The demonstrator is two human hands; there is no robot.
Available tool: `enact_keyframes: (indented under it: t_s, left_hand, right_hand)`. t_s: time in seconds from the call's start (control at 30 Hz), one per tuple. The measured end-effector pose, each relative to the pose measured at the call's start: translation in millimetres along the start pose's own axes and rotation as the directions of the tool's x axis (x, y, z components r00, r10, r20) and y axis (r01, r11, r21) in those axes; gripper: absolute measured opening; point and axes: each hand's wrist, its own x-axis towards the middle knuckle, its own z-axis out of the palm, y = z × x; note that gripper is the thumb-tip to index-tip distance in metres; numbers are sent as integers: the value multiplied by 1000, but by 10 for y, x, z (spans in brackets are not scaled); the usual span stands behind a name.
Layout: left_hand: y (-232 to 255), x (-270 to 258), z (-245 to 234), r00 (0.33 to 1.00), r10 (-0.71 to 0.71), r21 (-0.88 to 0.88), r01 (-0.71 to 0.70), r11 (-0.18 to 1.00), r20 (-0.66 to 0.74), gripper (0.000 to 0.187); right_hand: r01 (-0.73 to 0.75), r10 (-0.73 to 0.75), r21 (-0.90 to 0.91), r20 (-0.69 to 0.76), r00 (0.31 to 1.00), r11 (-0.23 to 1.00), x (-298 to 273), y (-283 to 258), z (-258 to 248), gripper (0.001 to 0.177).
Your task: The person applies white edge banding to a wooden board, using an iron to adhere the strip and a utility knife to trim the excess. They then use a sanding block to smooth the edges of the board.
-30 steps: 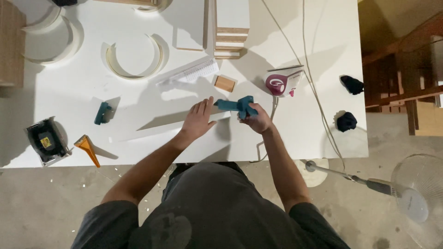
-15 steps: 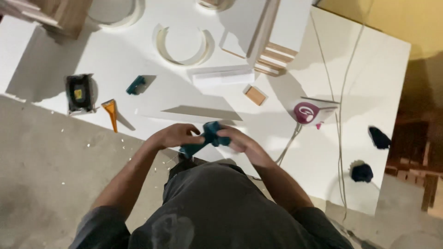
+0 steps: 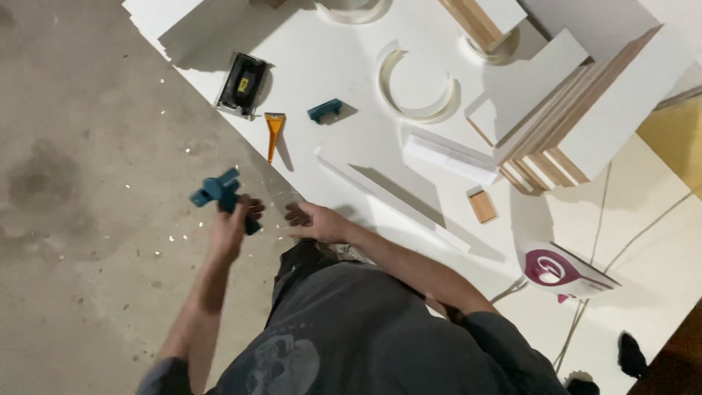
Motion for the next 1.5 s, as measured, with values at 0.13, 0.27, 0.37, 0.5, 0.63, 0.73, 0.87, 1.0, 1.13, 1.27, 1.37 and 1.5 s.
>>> enact_keyframes:
  t_s: [0.13, 0.27, 0.37, 0.5, 0.63, 0.73, 0.87, 1.0, 1.13, 1.27, 1.37, 1.5]
  left_hand:
    - [-80, -41, 652, 997, 9, 203, -25, 979, 82, 64]
    - [347, -41, 760, 879, -33, 369, -165, 914, 475, 79]
    - [-196, 604, 349, 819, -40, 53, 12, 999, 572, 101]
    - [105, 945, 430, 788, -61, 76, 18, 997, 612, 90]
    - [111, 1191, 617, 815, -89, 101, 38, 994, 572, 74]
    - [-13, 1415, 607, 812, -99, 131, 28, 991, 575, 72]
    - [170, 1415, 690, 806, -130, 194, 20, 981, 578, 76]
    - [206, 1565, 765, 789, -126, 275, -56, 960, 601, 76]
    - [498, 1436, 922, 806, -129, 314, -73, 947, 577, 84]
    - [622, 1464, 1046, 795, -132, 332, -91, 939, 592, 90]
    - [761, 1407, 1092, 794, -151, 345, -78, 935, 589, 88]
    - [634, 1544, 1177, 769, -192, 347, -41, 937, 609, 88]
  right_hand:
    - [-36, 22, -328, -47, 999, 944, -33, -648, 127, 67]
    - [-125, -41, -511, -301, 953, 850, 309, -68, -87, 63]
    - [-191, -118, -617, -425, 898, 764, 405, 623, -377, 49]
    - [-199, -189, -661, -467, 864, 723, 377, 398, -365, 30]
    - [-224, -381, -836, -445, 810, 500, 417, 458, -417, 38]
    - [-315, -457, -881, -456, 764, 352, 388, 144, -392, 56]
    - [-412, -329, -780, -588, 739, 470, 455, 115, -471, 108]
    - [-440, -206, -770, -576, 791, 462, 509, 216, -572, 97]
    - [-465, -346, -794, -595, 725, 391, 631, 351, -655, 68]
    - [-417, -475, -818, -571, 670, 395, 729, 394, -793, 43]
    - [-367, -560, -867, -498, 663, 336, 864, 893, -959, 51]
    - [-346, -472, -846, -519, 713, 406, 844, 852, -995, 48]
